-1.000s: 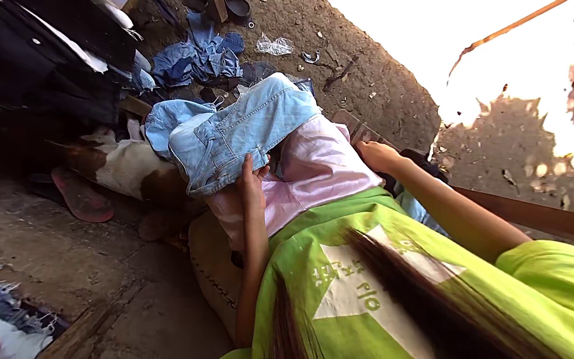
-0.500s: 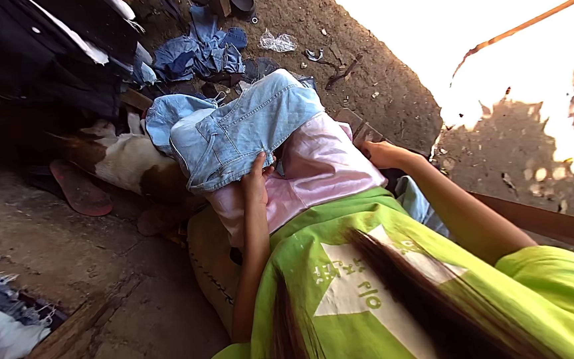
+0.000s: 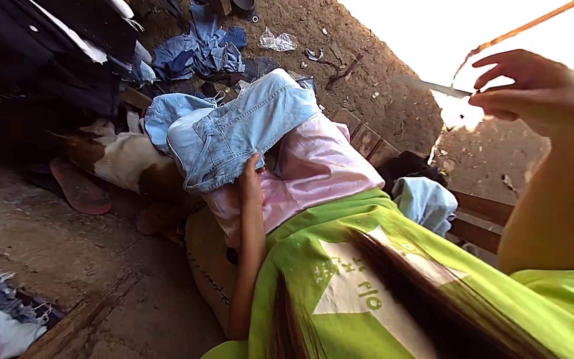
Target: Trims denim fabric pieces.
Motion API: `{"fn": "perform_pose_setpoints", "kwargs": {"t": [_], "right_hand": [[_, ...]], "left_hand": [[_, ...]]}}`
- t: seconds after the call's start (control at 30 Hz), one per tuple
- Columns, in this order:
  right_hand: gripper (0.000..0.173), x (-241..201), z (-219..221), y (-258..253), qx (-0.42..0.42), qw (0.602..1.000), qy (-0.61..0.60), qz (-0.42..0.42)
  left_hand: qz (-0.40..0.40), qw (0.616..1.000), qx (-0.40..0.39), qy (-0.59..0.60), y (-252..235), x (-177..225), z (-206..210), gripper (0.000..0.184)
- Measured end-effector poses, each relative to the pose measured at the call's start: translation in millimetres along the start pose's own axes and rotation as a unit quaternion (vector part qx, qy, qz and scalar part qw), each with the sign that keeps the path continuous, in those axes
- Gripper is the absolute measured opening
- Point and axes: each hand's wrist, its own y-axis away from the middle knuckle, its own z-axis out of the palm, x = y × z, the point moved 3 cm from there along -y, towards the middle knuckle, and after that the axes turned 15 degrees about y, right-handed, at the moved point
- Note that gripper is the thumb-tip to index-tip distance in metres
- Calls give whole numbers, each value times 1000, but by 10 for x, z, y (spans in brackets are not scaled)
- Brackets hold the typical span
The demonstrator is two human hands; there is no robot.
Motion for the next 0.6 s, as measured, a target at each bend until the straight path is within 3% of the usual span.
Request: {"fn": "perform_pose_setpoints", "kwargs": {"t": [0.1, 0.27, 0.4, 0.47, 0.5, 0.6], "right_hand": [[39, -298, 199, 8, 51, 978, -203, -7], [28, -683, 1093, -135, -134, 924, -347, -87], [55, -1012, 1621, -176, -210, 817, -517, -143], [45, -1155, 1783, -192, -244, 770, -572, -141], [37, -1215, 1838, -187, -258, 779, -556, -134], [25, -1317, 1940, -121, -247, 873, -408, -105]], "left_hand": [[46, 997, 37, 49, 19, 1, -14, 30], [60, 989, 77, 110, 52, 4, -29, 37], [16, 993, 56, 100, 40, -43, 7, 23], [-13, 996, 55, 67, 23, -49, 73, 17], [-27, 996, 53, 60, -2, -49, 110, 20], [-50, 998, 35, 32, -65, -59, 162, 24]]}}
